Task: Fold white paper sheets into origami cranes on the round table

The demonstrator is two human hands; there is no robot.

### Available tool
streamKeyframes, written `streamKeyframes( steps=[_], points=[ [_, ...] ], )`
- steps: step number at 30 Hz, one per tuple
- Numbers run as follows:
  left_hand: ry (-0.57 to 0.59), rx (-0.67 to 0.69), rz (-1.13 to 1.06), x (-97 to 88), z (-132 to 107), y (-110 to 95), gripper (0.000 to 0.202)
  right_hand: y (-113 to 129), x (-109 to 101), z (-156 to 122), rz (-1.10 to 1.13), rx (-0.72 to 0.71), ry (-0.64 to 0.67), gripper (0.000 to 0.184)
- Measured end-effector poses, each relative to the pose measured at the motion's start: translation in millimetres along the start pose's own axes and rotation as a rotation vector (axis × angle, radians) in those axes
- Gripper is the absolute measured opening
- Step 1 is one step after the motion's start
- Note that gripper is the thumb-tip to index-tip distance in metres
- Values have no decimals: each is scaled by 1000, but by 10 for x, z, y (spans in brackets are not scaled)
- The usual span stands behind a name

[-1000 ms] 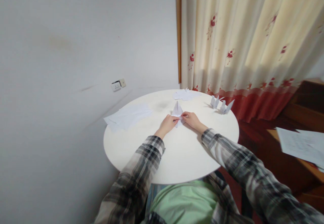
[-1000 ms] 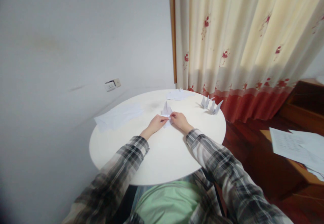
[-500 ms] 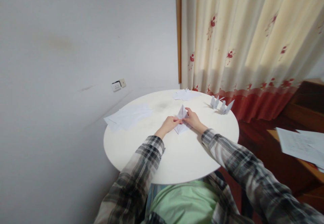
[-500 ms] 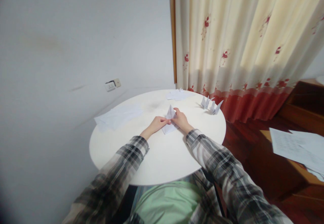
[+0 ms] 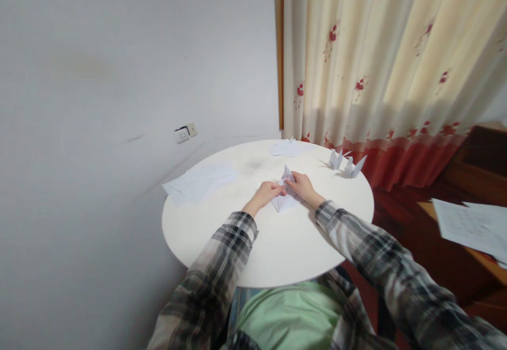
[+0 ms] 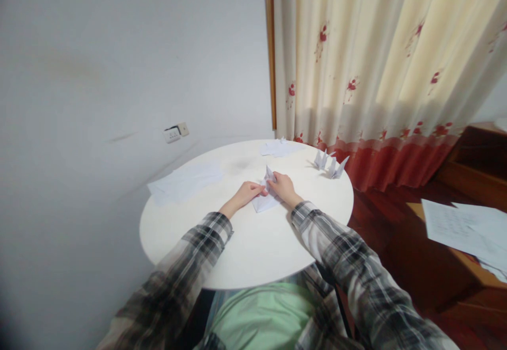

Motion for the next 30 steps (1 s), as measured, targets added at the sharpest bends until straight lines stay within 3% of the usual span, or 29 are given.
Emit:
streamKeyframes(
  steps=[13,30],
  points=[
    [17,-7,9,11,-22,-23,31,79,-114,-27,94,0,-62,35],
    [16,16,-7,13,-17,-47,33,161,-161,-41,117,-25,-80,27]
  ],
)
Point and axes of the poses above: each hand's wrist, its own z-axis towards the middle knuckle, its own x-axis out of the palm, y = z × x, the point moved 10 cm from there along z, towards the middle knuckle, and after that the axes turned 10 degrees about -x, right-handed, at the moved point
